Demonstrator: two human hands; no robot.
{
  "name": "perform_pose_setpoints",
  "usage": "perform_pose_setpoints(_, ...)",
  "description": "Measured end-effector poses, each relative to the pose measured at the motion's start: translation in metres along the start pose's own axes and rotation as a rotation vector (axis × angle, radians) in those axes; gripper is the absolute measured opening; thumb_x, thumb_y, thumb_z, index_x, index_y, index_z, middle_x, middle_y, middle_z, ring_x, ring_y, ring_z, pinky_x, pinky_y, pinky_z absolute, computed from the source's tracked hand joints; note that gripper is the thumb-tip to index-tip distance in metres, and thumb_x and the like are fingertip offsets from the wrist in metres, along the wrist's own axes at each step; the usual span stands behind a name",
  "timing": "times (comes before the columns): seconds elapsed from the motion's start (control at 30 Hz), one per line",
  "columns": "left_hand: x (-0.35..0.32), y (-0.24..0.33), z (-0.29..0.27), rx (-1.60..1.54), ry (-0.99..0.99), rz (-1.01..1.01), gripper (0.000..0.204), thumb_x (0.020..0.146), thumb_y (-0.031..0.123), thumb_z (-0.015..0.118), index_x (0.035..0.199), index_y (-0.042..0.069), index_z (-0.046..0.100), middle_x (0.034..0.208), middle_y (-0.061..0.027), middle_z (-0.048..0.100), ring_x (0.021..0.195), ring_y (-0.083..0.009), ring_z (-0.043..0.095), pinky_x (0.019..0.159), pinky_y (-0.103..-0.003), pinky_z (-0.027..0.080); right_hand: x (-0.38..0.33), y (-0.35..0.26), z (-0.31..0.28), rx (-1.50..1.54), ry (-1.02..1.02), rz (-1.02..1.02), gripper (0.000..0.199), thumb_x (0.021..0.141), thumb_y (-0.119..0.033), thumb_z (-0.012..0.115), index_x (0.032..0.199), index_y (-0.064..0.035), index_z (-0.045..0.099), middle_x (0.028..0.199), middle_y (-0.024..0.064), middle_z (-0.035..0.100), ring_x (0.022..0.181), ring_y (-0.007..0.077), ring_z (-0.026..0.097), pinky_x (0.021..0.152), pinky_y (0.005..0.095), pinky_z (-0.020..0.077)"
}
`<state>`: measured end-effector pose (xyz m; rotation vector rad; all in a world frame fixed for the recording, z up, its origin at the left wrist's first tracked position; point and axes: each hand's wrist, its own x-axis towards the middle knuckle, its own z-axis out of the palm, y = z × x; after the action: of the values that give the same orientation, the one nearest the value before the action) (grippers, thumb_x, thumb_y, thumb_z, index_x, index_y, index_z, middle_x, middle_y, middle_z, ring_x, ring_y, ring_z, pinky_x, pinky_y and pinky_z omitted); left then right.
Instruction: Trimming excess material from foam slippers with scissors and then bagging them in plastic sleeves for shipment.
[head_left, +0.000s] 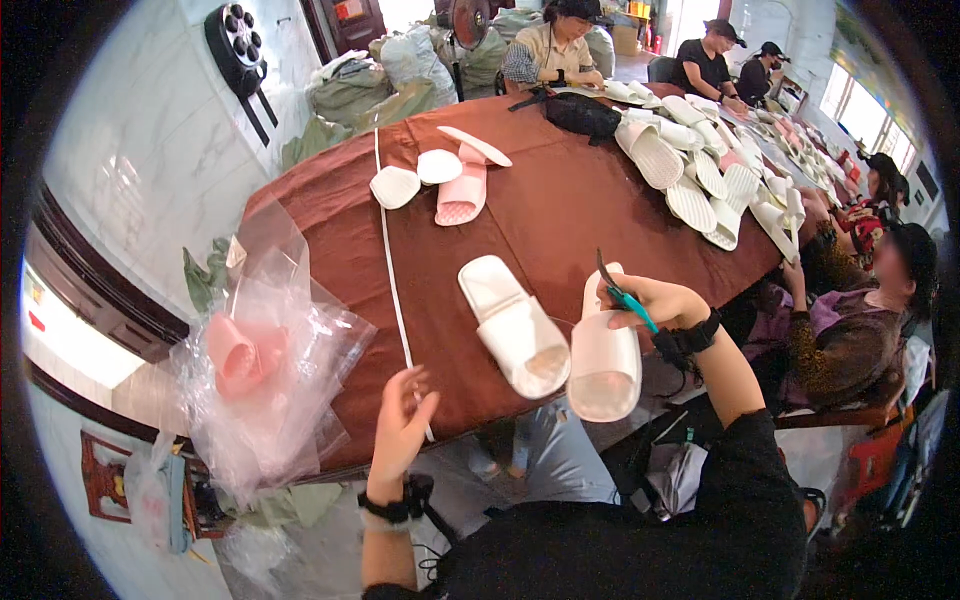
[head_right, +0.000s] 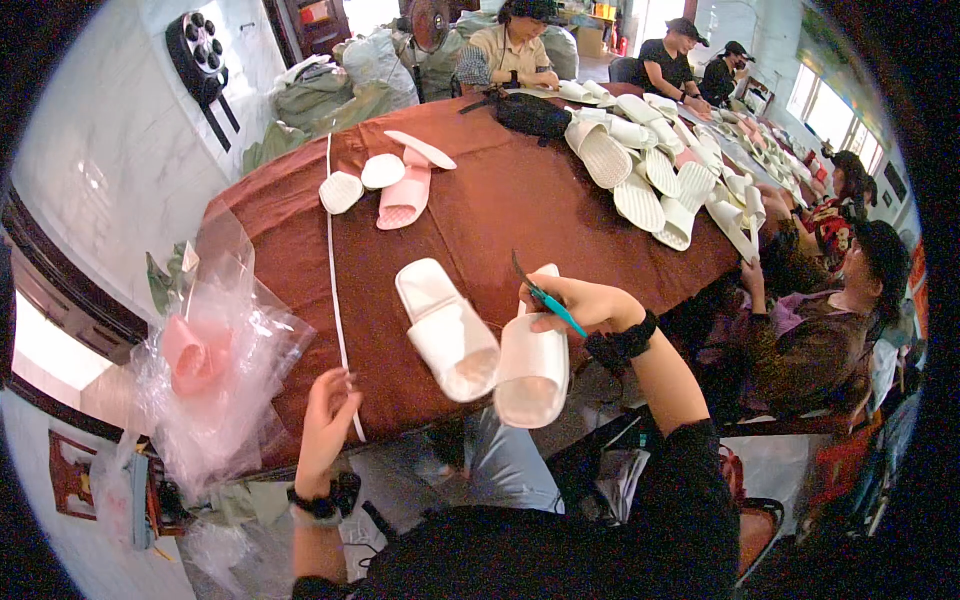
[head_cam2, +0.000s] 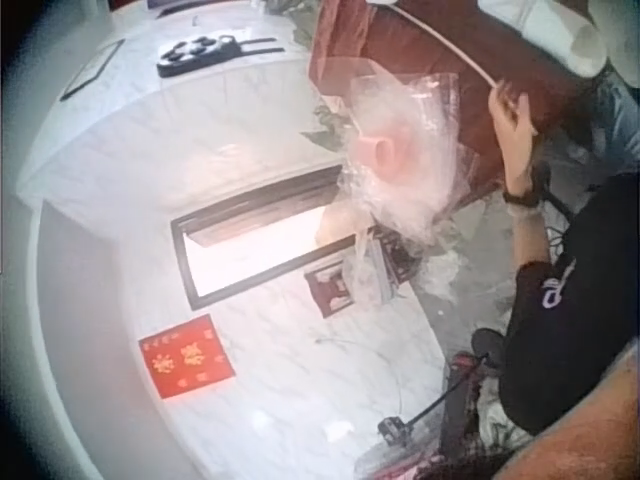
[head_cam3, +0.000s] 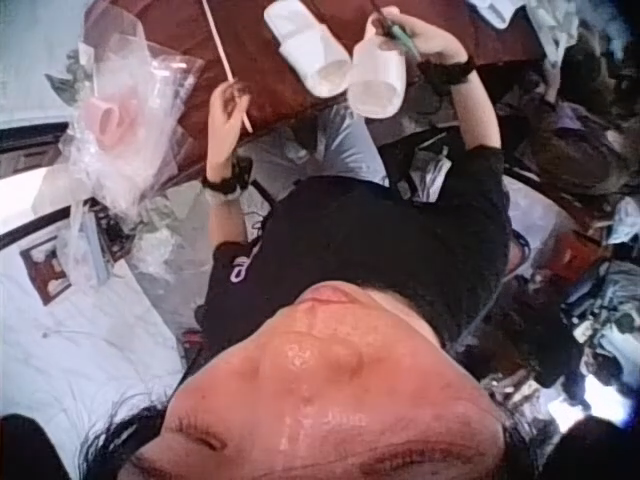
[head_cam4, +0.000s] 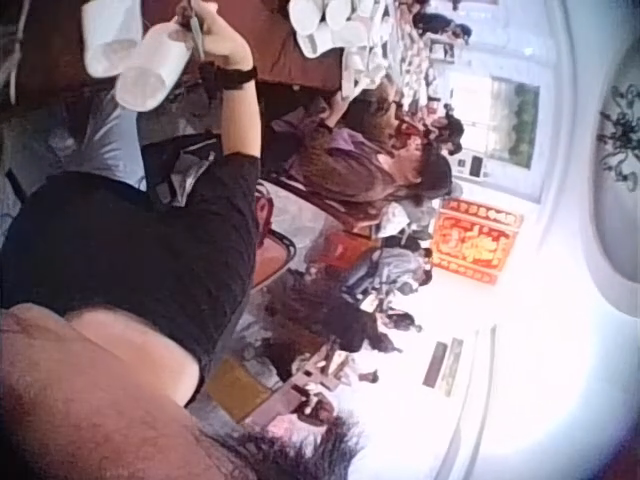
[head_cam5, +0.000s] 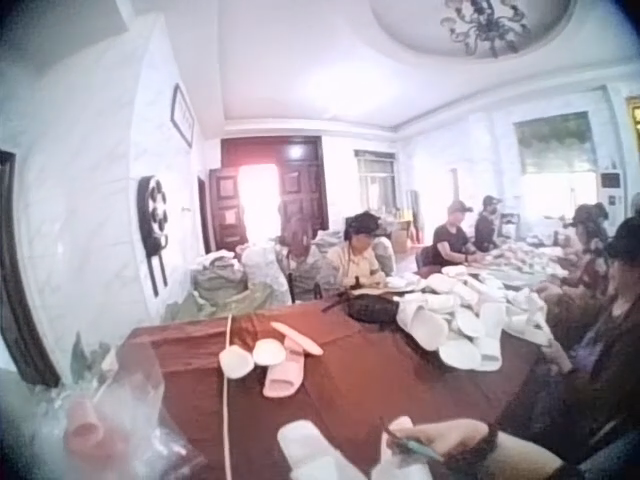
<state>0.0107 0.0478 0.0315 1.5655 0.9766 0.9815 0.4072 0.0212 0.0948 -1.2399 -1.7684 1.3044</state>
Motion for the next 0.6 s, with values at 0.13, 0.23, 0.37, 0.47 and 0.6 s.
perform_pose_setpoints(0.13,0.045,0.0,0.055,0.711,-0.206,0.409,0.055,0.08,0.028,0.066,0.122,0.0,0.045,0.117,-0.0201,0.053,0.109,-0.0348,0.051,0.093,-0.042,0.04,-0.007,-0.011,-0.007,-0.028,-0.003,0.003,0.033,0.077,-0.001,0.068,0.102,-0.0035,0.046,0.091,0.0004,0.045,0.086,0.0096,0.043,0.077,0.0249,0.0387)
perform_pose_setpoints(0.23,0.061,-0.004,0.087,0.898,-0.211,0.236,0.048,0.079,0.03,0.066,0.116,0.002,0.051,0.11,-0.0218,0.058,0.102,-0.0363,0.055,0.085,-0.042,0.044,-0.003,-0.025,-0.011,-0.185,-0.05,-0.012,0.033,0.079,-0.004,0.068,0.102,-0.0016,0.046,0.093,0.0023,0.047,0.086,0.0106,0.045,0.078,0.0256,0.0399)
perform_pose_setpoints(0.37,0.059,-0.011,0.082,0.609,-0.045,0.177,0.025,0.081,0.028,0.062,0.096,0.009,0.061,0.083,-0.0185,0.064,0.079,-0.0379,0.061,0.069,-0.045,0.047,0.005,0.004,-0.036,-0.54,0.155,-0.112,0.033,0.082,-0.01,0.065,0.106,-0.0001,0.045,0.083,0.0029,0.052,0.079,0.0163,0.053,0.072,0.0296,0.0447)
perform_pose_setpoints(0.47,0.045,-0.002,0.058,0.561,0.033,0.221,0.024,0.083,0.024,0.061,0.099,0.006,0.061,0.088,-0.0186,0.063,0.086,-0.0364,0.06,0.072,-0.043,0.047,0.002,0.015,-0.038,-0.771,0.411,-0.095,0.029,0.09,-0.017,0.056,0.112,-0.0015,0.045,0.071,0.0022,0.054,0.064,0.0187,0.055,0.06,0.0312,0.045)
perform_pose_setpoints(0.6,0.028,-0.021,0.028,0.688,0.084,0.196,0.022,0.084,0.019,0.059,0.099,0.004,0.062,0.094,-0.017,0.063,0.092,-0.034,0.057,0.078,-0.04,0.045,0.002,0.001,0.015,0.254,-0.025,0.075,0.05,0.096,-0.049,0.033,0.112,-0.0033,0.046,0.067,0.0016,0.053,0.059,0.009,0.054,0.048,0.0243,0.0423)
